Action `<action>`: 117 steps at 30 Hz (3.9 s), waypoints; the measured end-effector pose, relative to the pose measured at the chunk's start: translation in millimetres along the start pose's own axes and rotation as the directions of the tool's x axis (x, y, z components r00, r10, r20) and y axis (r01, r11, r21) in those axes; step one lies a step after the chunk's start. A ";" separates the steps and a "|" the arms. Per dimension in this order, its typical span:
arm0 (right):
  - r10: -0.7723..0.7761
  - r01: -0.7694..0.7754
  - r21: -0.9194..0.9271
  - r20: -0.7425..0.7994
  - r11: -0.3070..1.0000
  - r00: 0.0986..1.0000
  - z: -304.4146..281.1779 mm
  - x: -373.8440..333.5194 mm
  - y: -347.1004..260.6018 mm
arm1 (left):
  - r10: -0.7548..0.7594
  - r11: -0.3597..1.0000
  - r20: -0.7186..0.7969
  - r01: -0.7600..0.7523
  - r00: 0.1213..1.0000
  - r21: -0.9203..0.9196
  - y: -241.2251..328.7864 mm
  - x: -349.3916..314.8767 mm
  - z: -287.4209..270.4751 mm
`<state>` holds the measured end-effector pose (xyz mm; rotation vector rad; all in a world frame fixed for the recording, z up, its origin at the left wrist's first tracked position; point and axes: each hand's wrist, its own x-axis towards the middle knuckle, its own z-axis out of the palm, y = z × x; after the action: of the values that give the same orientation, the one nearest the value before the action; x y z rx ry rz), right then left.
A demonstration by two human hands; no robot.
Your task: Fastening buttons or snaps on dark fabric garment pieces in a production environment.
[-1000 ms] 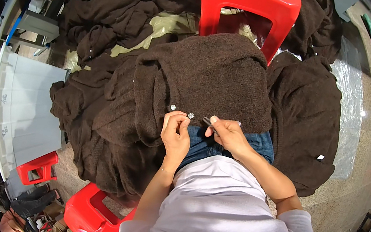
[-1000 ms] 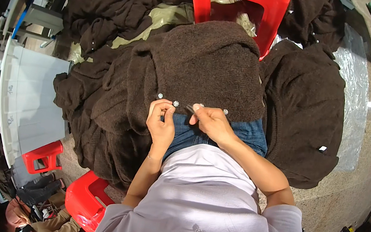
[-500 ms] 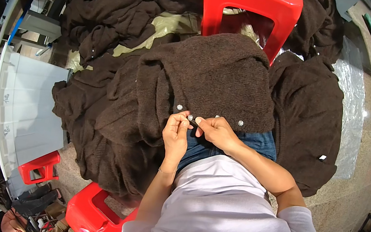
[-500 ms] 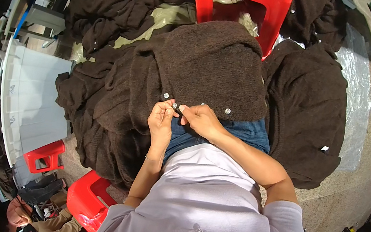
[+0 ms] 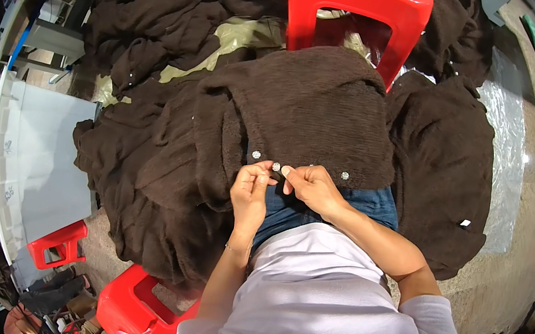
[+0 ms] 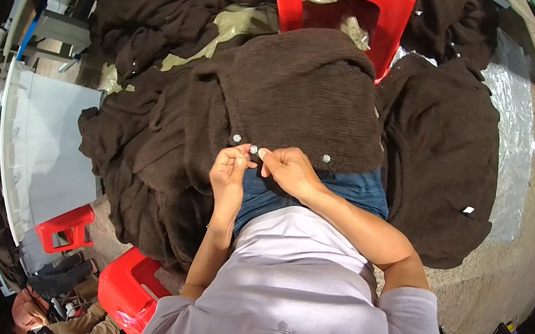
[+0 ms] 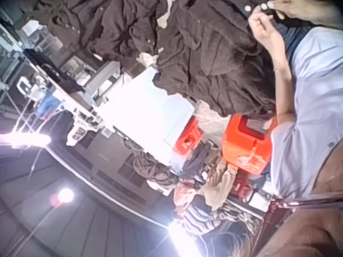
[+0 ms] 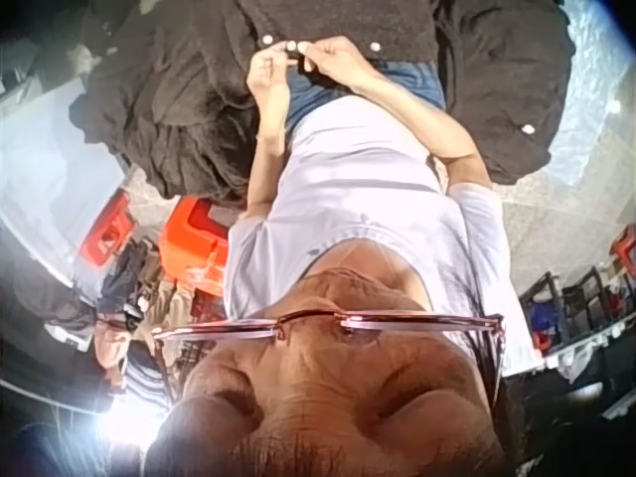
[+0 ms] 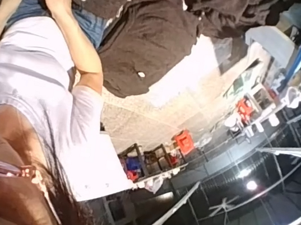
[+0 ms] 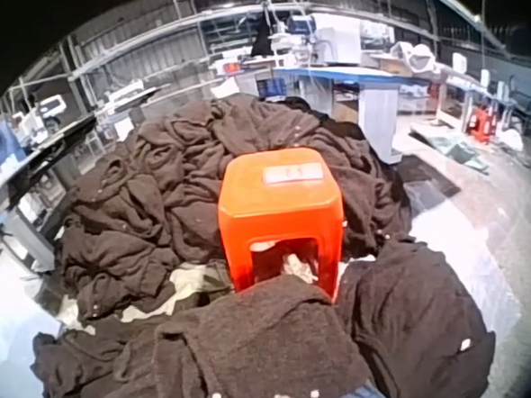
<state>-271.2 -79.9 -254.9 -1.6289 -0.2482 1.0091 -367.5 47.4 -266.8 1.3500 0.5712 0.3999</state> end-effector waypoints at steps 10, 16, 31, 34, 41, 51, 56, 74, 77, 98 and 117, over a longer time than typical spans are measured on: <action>0.204 0.031 0.579 -0.337 0.815 0.919 -76.7 -50.4 10.1 | 0.492 0.707 -0.011 -0.392 0.871 0.589 14.8 1.8 4.5; 0.162 0.037 0.519 -0.331 0.854 0.930 -66.7 -50.4 20.2 | 0.429 0.629 0.365 -0.563 0.827 0.536 9.7 8.6 40.6; 0.149 0.035 0.484 -0.335 0.874 0.930 -66.6 -52.0 21.9 | 0.427 0.483 0.351 -0.539 0.833 0.690 -10.1 10.9 42.4; 0.169 -0.065 0.406 -0.228 0.912 0.959 -62.8 -55.6 13.8 | 0.356 0.688 0.252 -0.435 0.900 0.581 -2.6 8.6 44.1; 0.103 -0.099 0.242 -0.003 0.965 0.995 -41.5 -44.2 14.1 | -0.044 0.990 0.193 0.017 0.980 0.139 0.1 3.1 37.2; 0.029 -0.030 -0.020 -0.089 0.999 0.996 -34.2 -31.1 16.2 | -0.045 0.992 0.225 0.016 0.973 0.128 -3.3 0.1 35.1; -0.034 0.032 -0.016 -0.126 0.999 0.992 -40.3 -39.0 17.5 | -0.036 0.991 0.218 0.006 0.975 0.137 -1.2 -1.2 37.2; 0.252 0.120 0.617 -0.481 0.778 0.840 -98.1 -70.7 33.5 | 0.205 0.619 0.492 -0.502 0.846 0.604 -15.8 12.2 85.3; 0.244 0.123 0.621 -0.471 0.774 0.848 -98.5 -70.8 34.5 | 0.203 0.610 0.495 -0.504 0.845 0.611 -20.0 13.7 86.4; 0.182 -0.149 0.144 -0.251 0.978 0.951 -78.5 -75.0 35.0 | -0.181 0.982 0.459 0.130 0.870 0.140 -21.6 8.5 72.0; 0.114 -0.048 0.163 -0.425 0.985 0.898 -71.5 -77.7 35.0 | 0.149 0.746 0.469 -0.410 0.870 0.525 -20.2 12.2 83.1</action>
<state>-279.3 -190.8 -249.8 -1.6887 0.1954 0.6815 -309.2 -15.3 -278.7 2.1088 0.1297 0.1671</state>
